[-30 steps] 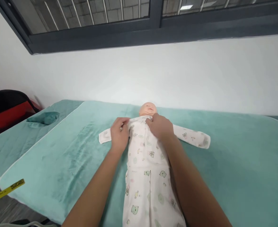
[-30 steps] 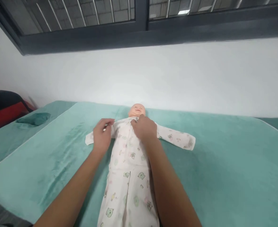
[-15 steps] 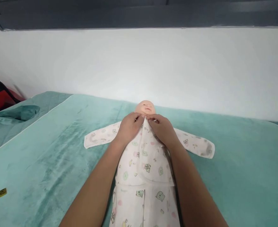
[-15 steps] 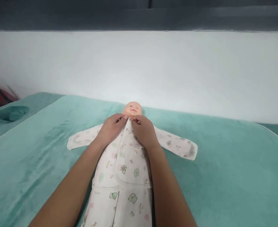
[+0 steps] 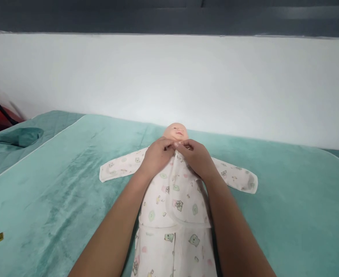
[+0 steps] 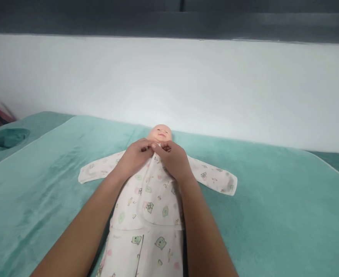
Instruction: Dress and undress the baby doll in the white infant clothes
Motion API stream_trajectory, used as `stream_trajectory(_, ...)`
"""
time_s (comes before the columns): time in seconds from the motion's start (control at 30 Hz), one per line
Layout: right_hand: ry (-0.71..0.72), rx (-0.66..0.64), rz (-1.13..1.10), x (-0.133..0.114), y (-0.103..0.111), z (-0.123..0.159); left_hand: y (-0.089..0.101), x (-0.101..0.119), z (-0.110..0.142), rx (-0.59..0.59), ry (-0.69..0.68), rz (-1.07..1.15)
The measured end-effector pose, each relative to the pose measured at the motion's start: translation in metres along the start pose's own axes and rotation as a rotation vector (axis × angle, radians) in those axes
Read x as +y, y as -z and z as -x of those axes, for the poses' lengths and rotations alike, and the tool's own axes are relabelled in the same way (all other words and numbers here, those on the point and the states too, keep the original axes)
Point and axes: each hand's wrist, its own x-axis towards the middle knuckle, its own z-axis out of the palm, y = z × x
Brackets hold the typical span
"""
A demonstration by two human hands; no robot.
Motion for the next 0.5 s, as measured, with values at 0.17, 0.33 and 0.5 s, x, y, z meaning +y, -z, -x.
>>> stream_trajectory(0.17, 0.018, 0.091, 0.039, 0.003, -0.006, -0.004, -0.003, 0.003, 0.002, 0.013, 0.034, -0.055)
stream_trajectory(0.33, 0.013, 0.109, -0.15, 0.011, -0.003, -0.002, -0.009, -0.001, 0.001, 0.09, 0.013, -0.075)
stream_trajectory(0.5, -0.008, 0.062, -0.249, 0.009, -0.003, 0.005, -0.009, 0.0, 0.002, 0.113, -0.113, -0.081)
